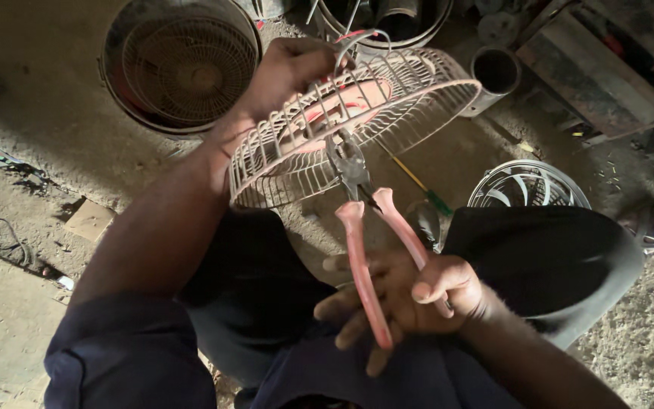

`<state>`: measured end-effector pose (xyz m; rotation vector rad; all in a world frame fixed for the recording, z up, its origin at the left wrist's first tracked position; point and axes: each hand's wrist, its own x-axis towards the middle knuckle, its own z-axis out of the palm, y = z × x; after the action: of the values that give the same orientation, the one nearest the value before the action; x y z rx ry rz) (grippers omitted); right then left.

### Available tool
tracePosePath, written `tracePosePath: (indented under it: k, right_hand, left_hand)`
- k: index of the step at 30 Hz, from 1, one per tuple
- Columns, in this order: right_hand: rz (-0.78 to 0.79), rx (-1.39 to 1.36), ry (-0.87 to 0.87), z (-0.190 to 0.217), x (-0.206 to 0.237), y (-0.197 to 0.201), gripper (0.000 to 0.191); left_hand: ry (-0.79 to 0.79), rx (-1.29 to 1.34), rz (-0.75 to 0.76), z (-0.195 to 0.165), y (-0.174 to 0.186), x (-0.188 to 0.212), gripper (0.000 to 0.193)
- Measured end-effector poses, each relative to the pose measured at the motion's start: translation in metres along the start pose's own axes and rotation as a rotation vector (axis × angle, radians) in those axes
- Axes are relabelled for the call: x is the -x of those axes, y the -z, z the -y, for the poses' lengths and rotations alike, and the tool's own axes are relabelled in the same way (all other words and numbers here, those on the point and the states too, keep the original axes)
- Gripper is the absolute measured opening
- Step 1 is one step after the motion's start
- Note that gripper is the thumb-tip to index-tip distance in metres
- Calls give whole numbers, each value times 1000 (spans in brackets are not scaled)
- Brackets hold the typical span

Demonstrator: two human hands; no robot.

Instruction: The person sits on the floor and uses pliers and a wrench to adjust and tighten the metal cage of a small electric fan. They repeatedly reposition the cage, use tools on the central hub, and inspect the assembly throughout the clip.

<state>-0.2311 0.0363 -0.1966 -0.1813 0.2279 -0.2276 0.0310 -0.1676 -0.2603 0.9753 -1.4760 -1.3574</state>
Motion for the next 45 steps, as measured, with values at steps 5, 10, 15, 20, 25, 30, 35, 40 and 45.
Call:
tracePosePath:
  k: [5,10,15,20,25,30,35,40,45]
  right_hand:
    - [-47,57,3,-4,-1,-3,101]
    - [-133,101,38,-6,-1,-14,91]
    - [-215,126,46,-7,4,-19,94]
    - [-244,208,64,-10,4,-15,96]
    - [-153,190,69,-11,4,-13,97]
    - [-222,212,78,-12,2,-12,92]
    - [-239,201,42,-11,2,-10,87]
    - [-269,214,67,-17,-1,-1,73]
    - [-335,298,110,-22,-7,8,69]
  left_hand:
    - [-4,107,17,-5,-2,0,22]
    - [-40,-76,13,-6,-3,5,23]
    - [-21,47,91,-1,-3,5,23]
    - [-1,18,66,-3,-5,5,22]
    - [-72,198,89,-9,-8,6,16]
    - [-75,141,96,-12,-5,9,16]
    - [-106,-29,123,-11,-3,8,19]
    - [-76,31,94,-11,-4,9,19]
    - [-53,67,81,-11,-3,8,24]
